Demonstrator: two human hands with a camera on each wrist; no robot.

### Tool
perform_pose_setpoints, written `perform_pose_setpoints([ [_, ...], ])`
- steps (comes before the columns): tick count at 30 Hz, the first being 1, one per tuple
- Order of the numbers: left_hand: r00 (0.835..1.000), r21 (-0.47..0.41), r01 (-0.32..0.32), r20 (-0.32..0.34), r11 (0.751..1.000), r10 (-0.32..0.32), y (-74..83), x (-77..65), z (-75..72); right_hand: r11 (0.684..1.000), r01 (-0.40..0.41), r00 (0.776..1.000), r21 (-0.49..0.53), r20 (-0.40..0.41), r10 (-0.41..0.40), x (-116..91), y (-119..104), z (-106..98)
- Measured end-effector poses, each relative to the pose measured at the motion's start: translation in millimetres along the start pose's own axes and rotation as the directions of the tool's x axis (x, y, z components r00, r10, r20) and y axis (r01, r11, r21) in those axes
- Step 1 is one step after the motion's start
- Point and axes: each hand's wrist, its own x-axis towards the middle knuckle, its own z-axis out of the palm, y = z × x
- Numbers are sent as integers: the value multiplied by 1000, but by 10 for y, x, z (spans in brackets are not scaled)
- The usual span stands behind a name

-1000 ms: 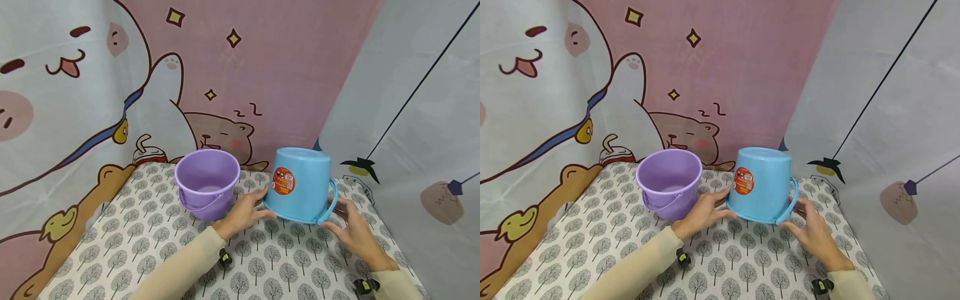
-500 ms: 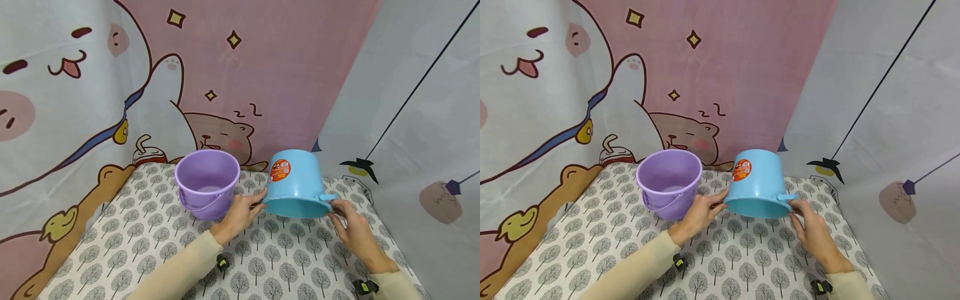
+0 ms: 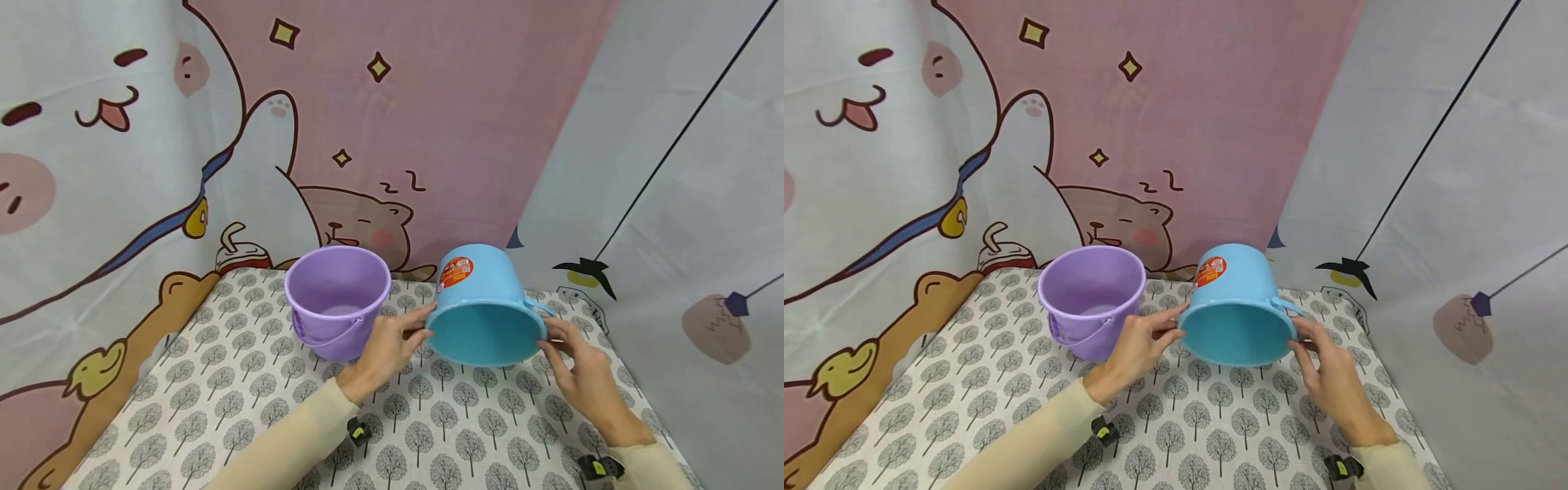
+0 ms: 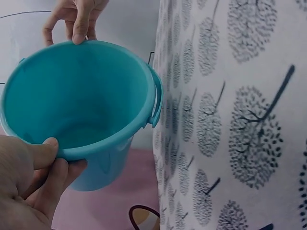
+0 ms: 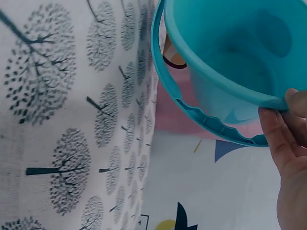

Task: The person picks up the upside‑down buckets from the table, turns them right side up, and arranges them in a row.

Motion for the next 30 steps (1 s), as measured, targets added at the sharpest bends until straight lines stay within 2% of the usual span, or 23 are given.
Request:
perform_pose_setpoints([
  [5,997,13,-53,-56,998,54,79,2,-46,999,-2,999,37,-35,3,78,-66,-47],
  [11,992,11,-75,-102,997,76,162,0,-91,998,-42,999,55,1,42,113,-95,-105],
  [19,980,59,-119,-152,991,127,191,1,-113,992,-19,1000,126,24,16,120,-76,-141],
  [24,981,62,-125,-139,990,133,201,4,-133,990,19,999,137,32,-24,141,-98,-148],
  [30,989,60,-108,-92,992,114,225,-12,-170,995,-19,995,100,97,9,112,-90,-169],
])
